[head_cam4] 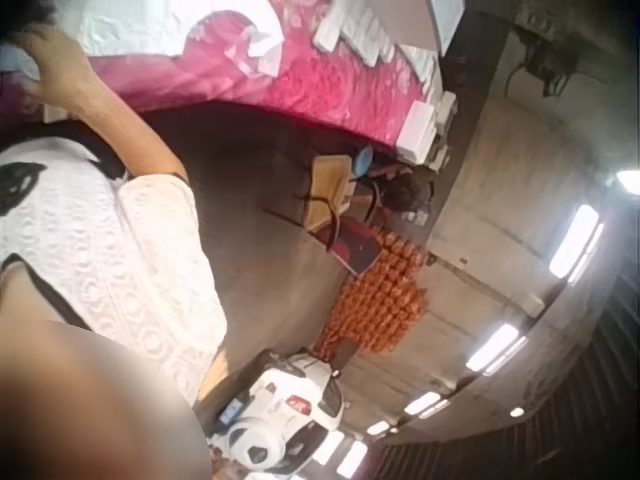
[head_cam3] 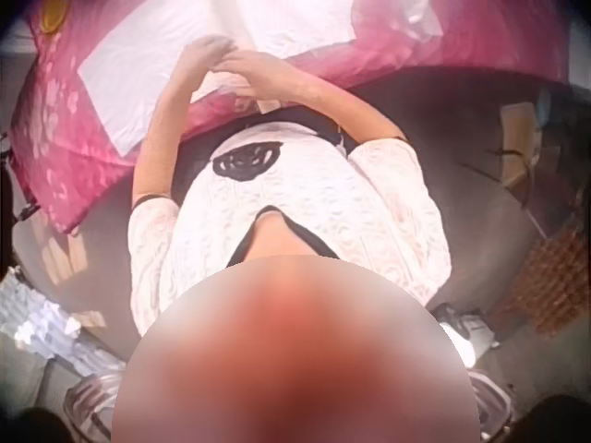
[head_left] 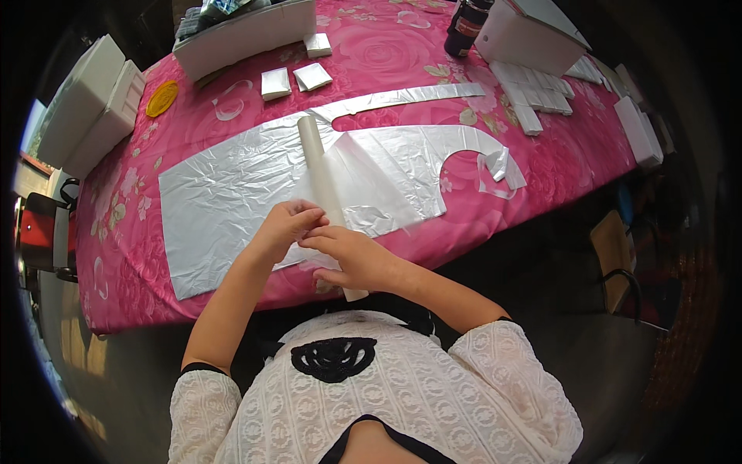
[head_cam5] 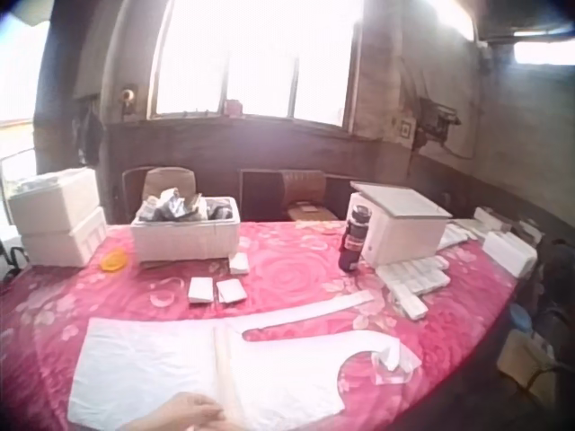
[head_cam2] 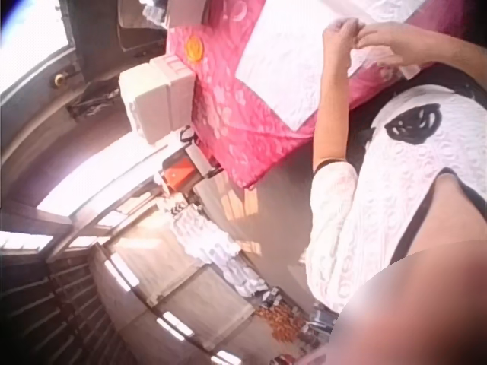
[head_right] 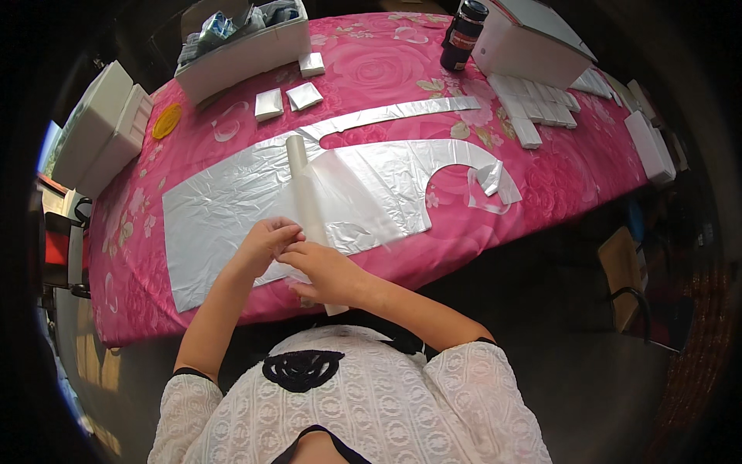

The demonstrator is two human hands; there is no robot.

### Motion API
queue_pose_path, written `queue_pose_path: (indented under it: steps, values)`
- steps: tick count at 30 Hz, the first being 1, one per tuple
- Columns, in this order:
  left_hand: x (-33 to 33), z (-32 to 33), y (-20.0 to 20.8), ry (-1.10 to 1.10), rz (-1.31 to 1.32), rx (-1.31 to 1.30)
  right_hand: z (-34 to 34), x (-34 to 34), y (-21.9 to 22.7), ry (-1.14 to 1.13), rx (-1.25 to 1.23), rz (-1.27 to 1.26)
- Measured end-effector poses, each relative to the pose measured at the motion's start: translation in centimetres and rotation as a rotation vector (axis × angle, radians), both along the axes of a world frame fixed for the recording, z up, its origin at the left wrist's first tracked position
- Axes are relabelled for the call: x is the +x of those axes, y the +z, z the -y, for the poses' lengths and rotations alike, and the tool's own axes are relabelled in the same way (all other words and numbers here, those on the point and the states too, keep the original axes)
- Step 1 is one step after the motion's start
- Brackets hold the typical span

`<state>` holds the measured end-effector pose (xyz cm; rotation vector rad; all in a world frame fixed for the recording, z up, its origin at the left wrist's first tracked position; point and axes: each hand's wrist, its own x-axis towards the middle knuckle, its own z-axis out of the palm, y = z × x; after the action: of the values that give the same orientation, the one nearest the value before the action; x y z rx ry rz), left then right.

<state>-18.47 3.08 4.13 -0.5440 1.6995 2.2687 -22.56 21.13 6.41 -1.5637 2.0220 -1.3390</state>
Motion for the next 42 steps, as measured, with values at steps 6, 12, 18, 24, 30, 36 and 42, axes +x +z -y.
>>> queue_pose_path:
  steps: [6, 12, 18, 24, 30, 36, 42]
  values:
    - [9.4, 14.5, -1.2, 0.243, 0.188, -0.080, -1.9, 2.1, 0.2, -0.399, 0.386, -0.199]
    - [11.4, 18.4, -2.0, 0.259, 0.384, -0.362, -2.0, 2.8, -2.8, -0.368, 0.795, 0.017]
    - [11.7, 20.4, -3.1, 0.221, 0.381, -0.477, -2.9, 1.7, -3.0, -0.402, 0.785, 0.276]
    - [9.5, 17.7, -2.1, 0.147, 0.048, -1.565, -3.6, 1.5, -2.9, -0.412, 0.797, 0.235]
    - [2.8, 3.4, -1.6, 0.057, -0.609, -1.438, -3.8, 1.2, -3.1, -0.404, 0.791, 0.252]
    - [-0.9, -2.8, -7.0, -0.051, -0.570, -1.405, -4.0, 0.7, -2.8, -0.385, 0.813, 0.252]
    - [-1.0, -3.5, -7.1, -0.205, -0.400, -1.541, -2.6, -1.8, -2.5, -0.333, 0.829, 0.178]
